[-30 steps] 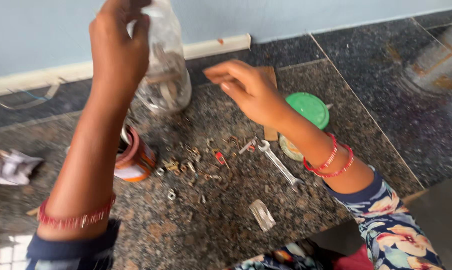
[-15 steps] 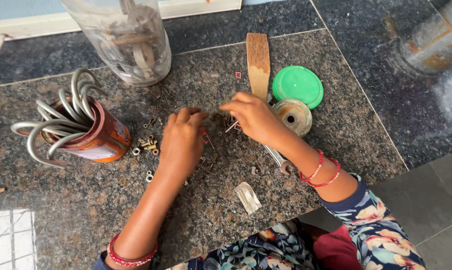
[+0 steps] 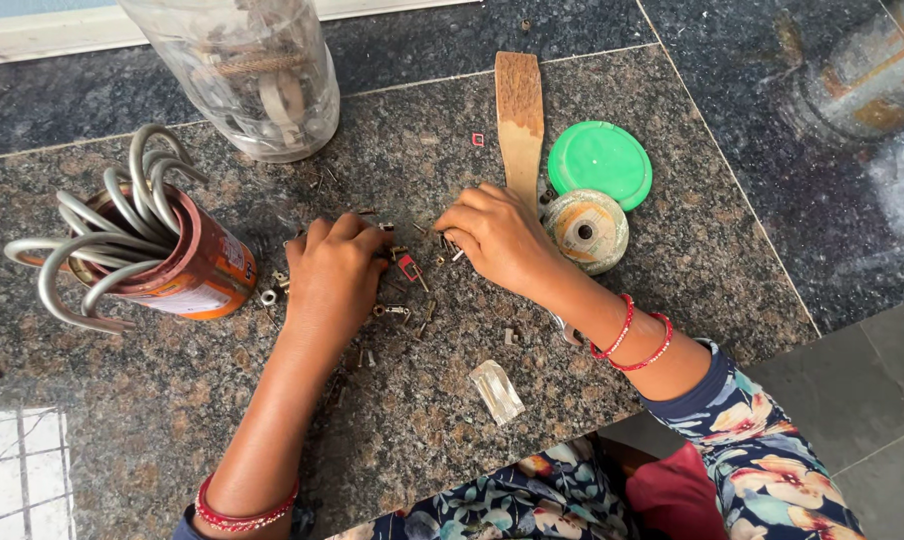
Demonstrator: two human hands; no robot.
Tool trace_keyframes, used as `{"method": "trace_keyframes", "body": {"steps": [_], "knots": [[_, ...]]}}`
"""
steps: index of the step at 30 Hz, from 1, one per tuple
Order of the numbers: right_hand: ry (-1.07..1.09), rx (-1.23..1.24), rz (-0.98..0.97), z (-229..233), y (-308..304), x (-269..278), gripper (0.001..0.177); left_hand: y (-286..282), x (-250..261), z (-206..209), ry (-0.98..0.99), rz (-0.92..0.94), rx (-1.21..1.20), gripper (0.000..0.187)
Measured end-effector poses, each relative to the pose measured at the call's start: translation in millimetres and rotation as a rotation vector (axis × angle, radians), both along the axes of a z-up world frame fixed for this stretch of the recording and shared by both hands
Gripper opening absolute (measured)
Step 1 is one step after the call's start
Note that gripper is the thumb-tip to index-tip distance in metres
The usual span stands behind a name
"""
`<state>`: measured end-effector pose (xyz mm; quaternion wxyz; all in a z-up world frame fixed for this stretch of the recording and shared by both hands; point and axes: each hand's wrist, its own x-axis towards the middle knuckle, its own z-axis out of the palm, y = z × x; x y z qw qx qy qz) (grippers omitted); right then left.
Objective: The person sits on a tiled floor and assembles small metal hardware components by hand. They pick up screws, nuts, and washers, thread them together, and place the assembled units into a clear plastic jar. A wrench and other tools are visible on the floor nearby.
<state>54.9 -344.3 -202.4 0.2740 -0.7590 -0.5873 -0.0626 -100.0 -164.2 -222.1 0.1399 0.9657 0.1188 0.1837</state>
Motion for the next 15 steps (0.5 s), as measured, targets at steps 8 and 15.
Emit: {"method": "trace_keyframes", "body": {"steps": [8, 15], "knots": [[0.03, 0.073, 0.065, 0, 22, -15, 0.019, 13, -2, 6, -0.114, 0.046, -0.001, 0.011], [-0.226, -0.041, 0.148, -4, 57, -19, 0.021, 23, -5, 18, -0.269, 0.09, -0.401, 0.013]]}}
